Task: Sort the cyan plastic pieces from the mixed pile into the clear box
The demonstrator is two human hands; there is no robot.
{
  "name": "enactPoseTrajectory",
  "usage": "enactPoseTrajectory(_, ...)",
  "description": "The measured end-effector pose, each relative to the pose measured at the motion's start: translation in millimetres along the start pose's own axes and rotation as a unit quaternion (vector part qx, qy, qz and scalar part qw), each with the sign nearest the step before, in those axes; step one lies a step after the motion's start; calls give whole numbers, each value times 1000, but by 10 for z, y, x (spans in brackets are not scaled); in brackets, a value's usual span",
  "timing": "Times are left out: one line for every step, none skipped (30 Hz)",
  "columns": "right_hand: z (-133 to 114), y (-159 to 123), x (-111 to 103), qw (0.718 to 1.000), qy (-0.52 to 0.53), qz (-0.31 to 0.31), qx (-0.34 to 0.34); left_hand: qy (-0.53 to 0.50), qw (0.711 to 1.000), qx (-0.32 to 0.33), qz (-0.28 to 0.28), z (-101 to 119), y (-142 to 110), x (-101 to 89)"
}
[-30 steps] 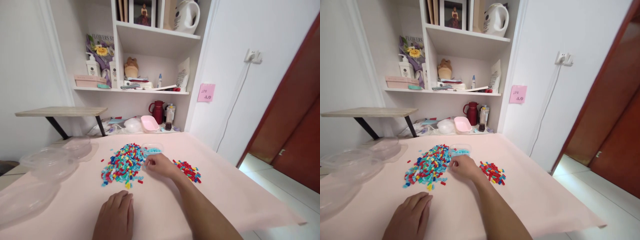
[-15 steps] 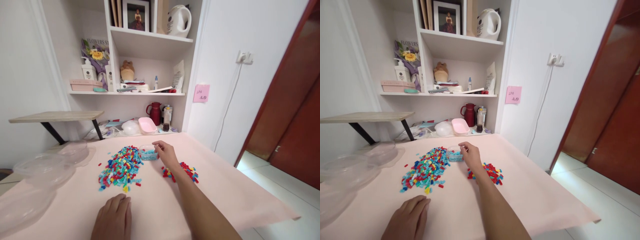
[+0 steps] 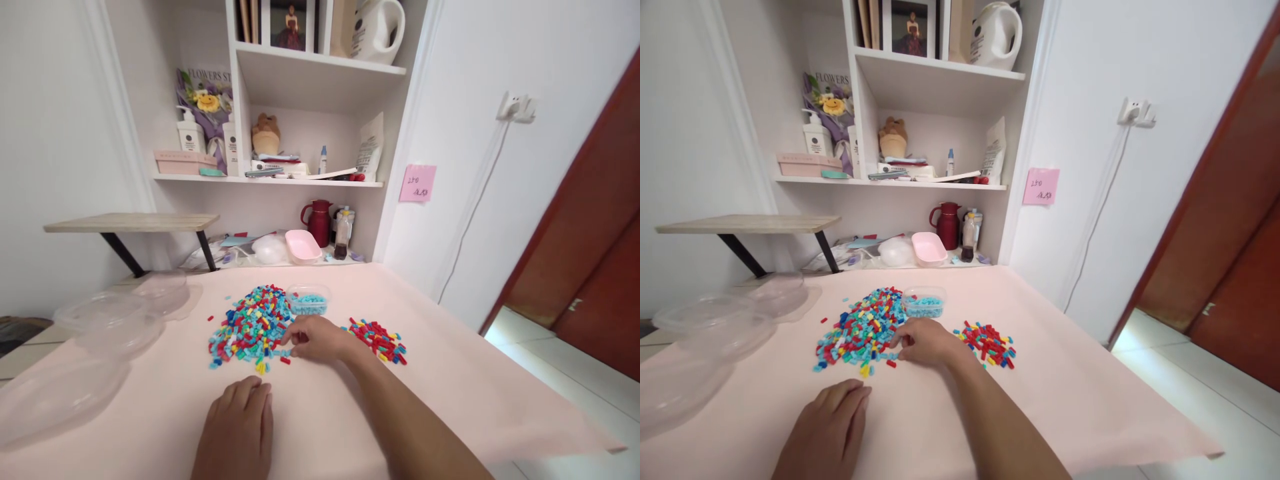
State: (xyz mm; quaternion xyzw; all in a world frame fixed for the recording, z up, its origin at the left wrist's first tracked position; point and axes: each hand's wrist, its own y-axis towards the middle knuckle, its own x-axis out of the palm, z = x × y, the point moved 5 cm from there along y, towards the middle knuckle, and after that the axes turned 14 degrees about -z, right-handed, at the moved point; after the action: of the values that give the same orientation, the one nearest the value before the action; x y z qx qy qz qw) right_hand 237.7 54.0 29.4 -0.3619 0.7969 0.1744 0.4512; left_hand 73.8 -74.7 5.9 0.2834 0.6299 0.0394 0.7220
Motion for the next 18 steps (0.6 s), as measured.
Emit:
enactPoseTrajectory(-5, 8, 6, 1000, -3, -1, -1, 2, 1000, 3, 3, 4, -1, -5)
enactPoseTrajectory(-8, 14, 12, 1000, -4, -2, -1, 4, 1000, 5, 6, 7, -1, -10)
enactPoseTrajectory(-10, 18, 17, 1000, -4, -2, -1, 5, 1000, 6, 9, 8, -1, -14)
enactPoseTrajectory(-10, 19, 21, 1000, -6, -1, -1, 5, 1000, 7, 11, 8, -2, -17)
enactPoseTrajectory(-9, 18, 23, 1000, -6, 1, -1, 5, 1000, 8, 12, 8, -1, -20)
enactPoseTrajectory(-8, 16, 26, 1000, -3, 3, -1, 5, 1000, 8, 12, 6, -1, -23)
enactPoseTrajectory(-8, 14, 28, 1000, 1, 4, -3, 5, 1000, 9, 10, 6, 0, -24)
enactPoseTrajectory(-10, 11, 31, 1000, 6, 4, -5, 5, 1000, 11, 9, 6, 1, -26)
enactPoseTrajectory(-14, 9, 33, 1000, 11, 3, -6, 6, 1000, 13, 8, 6, 2, -27)
enactPoseTrajectory(-21, 7, 33, 1000, 14, 1, -6, 6, 1000, 14, 8, 5, 3, -30)
enactPoseTrajectory(-30, 6, 32, 1000, 14, -1, -5, 5, 1000, 14, 8, 4, 3, -33)
enactPoseTrajectory(-40, 6, 28, 1000, 13, -1, -2, 5, 1000, 14, 10, 2, 4, -37)
enactPoseTrajectory(-48, 6, 21, 1000, 11, 1, 4, 4, 1000, 15, 12, 2, 3, -40)
enactPoseTrajectory(-54, 6, 14, 1000, 8, 4, 10, 4, 1000, 16, 14, 1, 3, -42)
enactPoseTrajectory(-58, 6, 8, 1000, 8, 6, 16, 5, 1000, 18, 16, 1, 1, -44)
enactPoseTrajectory(-56, 7, 5, 1000, 8, 8, 22, 6, 1000, 20, 17, 0, -1, -43)
enactPoseTrajectory(-52, 7, 5, 1000, 11, 7, 27, 7, 1000, 22, 19, -1, -4, -42)
enactPoseTrajectory(-46, 8, 9, 999, 15, 6, 30, 8, 999, 24, 22, -4, -7, -40)
